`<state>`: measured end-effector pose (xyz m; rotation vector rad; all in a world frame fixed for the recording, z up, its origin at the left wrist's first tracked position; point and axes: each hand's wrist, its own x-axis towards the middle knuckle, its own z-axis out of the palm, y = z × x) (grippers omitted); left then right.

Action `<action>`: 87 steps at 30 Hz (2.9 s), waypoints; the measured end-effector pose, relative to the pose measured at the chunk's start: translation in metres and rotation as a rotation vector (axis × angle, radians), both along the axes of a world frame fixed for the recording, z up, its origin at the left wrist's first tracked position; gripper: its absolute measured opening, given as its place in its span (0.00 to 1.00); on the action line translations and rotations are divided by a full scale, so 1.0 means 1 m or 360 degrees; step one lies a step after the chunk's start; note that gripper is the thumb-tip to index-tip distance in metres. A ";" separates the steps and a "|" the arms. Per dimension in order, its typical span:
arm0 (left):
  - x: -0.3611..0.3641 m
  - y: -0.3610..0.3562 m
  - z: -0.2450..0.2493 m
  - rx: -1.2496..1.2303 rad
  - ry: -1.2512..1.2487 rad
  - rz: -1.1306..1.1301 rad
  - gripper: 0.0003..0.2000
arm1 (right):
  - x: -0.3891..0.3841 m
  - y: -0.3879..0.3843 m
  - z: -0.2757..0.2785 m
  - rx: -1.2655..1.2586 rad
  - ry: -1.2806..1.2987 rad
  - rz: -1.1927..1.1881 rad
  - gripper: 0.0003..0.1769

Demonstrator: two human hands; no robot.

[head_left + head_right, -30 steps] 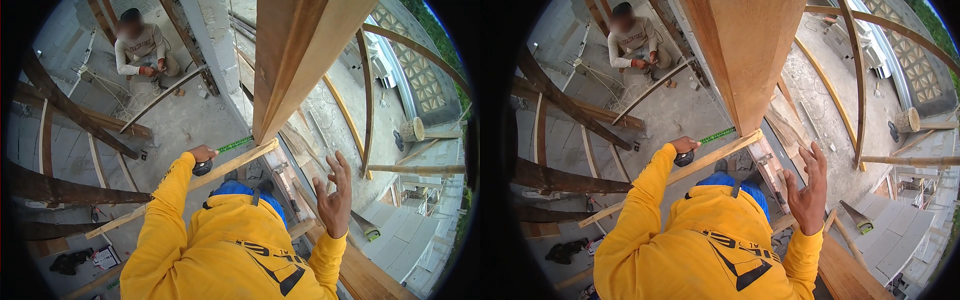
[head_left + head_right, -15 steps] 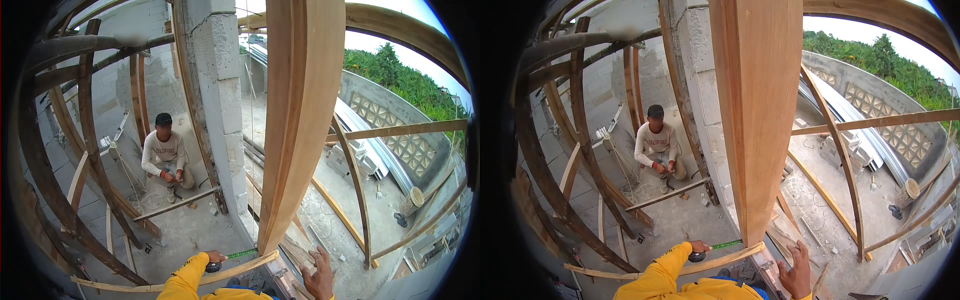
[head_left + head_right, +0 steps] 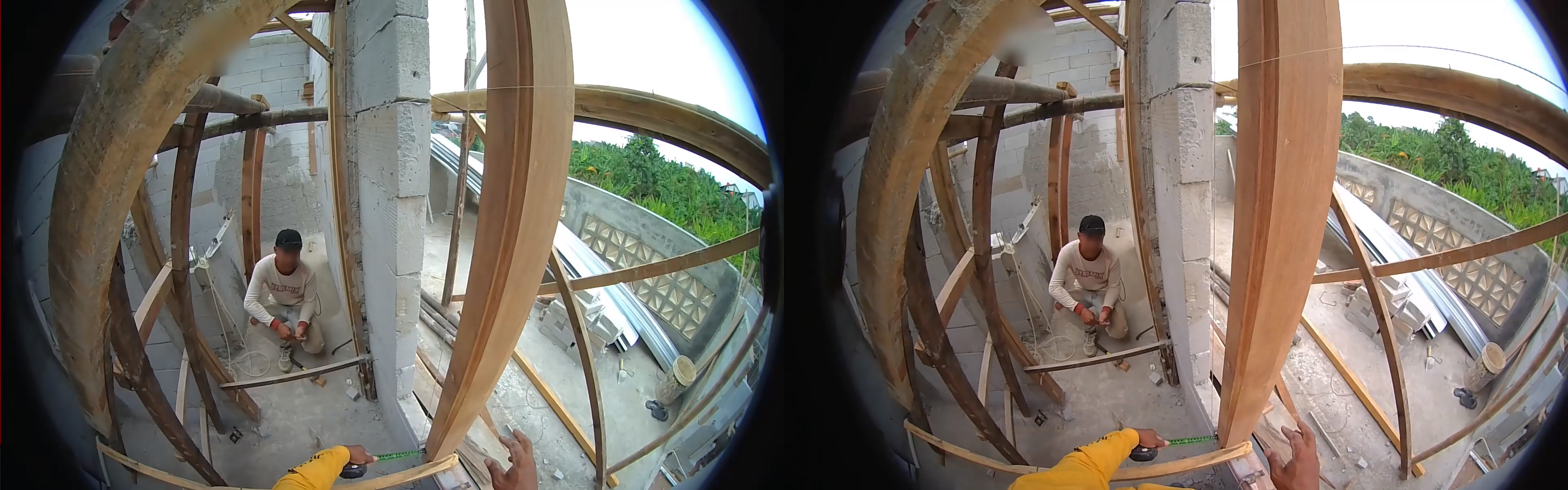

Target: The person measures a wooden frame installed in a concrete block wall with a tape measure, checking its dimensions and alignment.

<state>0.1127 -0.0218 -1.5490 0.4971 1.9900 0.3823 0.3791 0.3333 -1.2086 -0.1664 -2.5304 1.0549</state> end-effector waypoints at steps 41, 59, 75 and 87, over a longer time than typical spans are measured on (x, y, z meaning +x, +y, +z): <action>-0.154 -0.056 0.808 0.0353 0.2328 0.0240 0.26 | 0.007 -0.010 -0.053 -0.0060 -0.0183 -0.0475 0.26; -0.166 -0.052 0.842 0.0209 0.2354 0.0224 0.27 | -0.008 -0.007 -0.062 -0.0125 -0.0177 -0.0521 0.28; -0.173 -0.058 0.840 0.0190 0.2404 0.0140 0.29 | -0.011 -0.006 -0.057 -0.0039 -0.0135 -0.0469 0.29; -0.168 -0.053 0.841 0.0214 0.2359 0.0182 0.28 | -0.014 -0.018 -0.049 -0.0257 -0.0179 -0.0618 0.32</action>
